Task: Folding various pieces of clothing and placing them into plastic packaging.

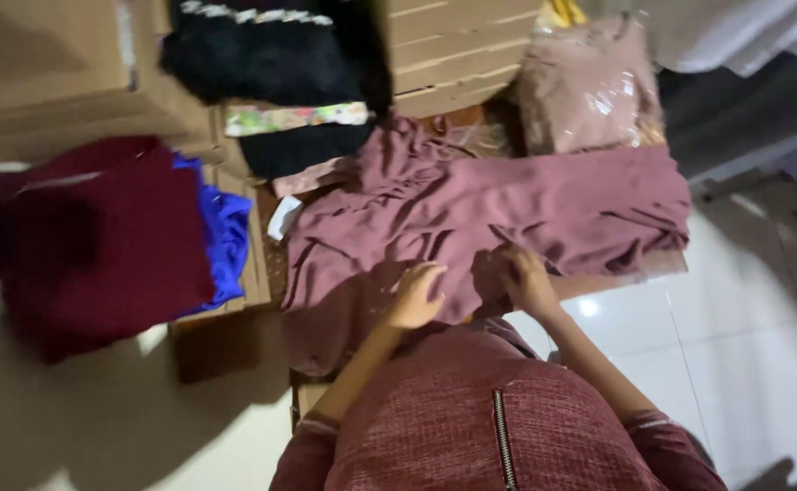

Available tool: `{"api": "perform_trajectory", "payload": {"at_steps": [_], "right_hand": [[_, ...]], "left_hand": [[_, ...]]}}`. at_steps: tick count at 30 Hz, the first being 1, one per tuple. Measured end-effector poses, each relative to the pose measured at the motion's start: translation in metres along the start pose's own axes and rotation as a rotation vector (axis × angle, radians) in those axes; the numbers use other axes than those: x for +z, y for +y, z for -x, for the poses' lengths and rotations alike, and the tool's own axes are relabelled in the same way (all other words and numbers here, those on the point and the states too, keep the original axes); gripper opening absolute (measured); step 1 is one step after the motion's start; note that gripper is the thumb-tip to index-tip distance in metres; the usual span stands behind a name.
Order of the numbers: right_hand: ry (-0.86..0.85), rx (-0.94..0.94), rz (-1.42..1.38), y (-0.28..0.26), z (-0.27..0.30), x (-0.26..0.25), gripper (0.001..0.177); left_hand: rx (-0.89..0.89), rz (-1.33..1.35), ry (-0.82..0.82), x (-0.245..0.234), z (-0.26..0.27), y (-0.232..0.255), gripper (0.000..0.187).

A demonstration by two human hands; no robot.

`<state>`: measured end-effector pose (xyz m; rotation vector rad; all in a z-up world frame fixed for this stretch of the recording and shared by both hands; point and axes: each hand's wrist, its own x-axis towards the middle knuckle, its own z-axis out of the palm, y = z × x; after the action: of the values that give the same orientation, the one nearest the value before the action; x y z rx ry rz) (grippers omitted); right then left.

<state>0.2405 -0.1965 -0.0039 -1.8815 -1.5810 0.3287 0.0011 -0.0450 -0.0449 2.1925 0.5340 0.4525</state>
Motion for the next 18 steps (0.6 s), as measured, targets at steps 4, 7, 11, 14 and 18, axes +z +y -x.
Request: {"api": "perform_trajectory", "payload": {"at_steps": [4, 7, 11, 14, 18], "right_hand": [[0.256, 0.318, 0.072, 0.044, 0.003, -0.023, 0.047], [0.329, 0.322, 0.000, 0.042, -0.008, -0.038, 0.037], [0.132, 0.430, -0.170, 0.009, -0.020, -0.050, 0.022], [0.107, 0.225, -0.277, 0.021, -0.007, -0.042, 0.029], [0.001, 0.437, -0.358, 0.044, 0.008, -0.038, 0.025]], "left_hand": [[-0.004, 0.045, 0.033, -0.005, -0.048, 0.013, 0.060], [-0.052, -0.050, 0.001, -0.004, -0.092, 0.017, 0.068], [0.029, -0.451, -0.073, 0.007, -0.141, 0.020, 0.075], [0.032, -0.544, -0.036, 0.017, -0.163, -0.014, 0.056], [-0.071, -0.459, -0.043, -0.004, -0.175, -0.044, 0.027]]}}
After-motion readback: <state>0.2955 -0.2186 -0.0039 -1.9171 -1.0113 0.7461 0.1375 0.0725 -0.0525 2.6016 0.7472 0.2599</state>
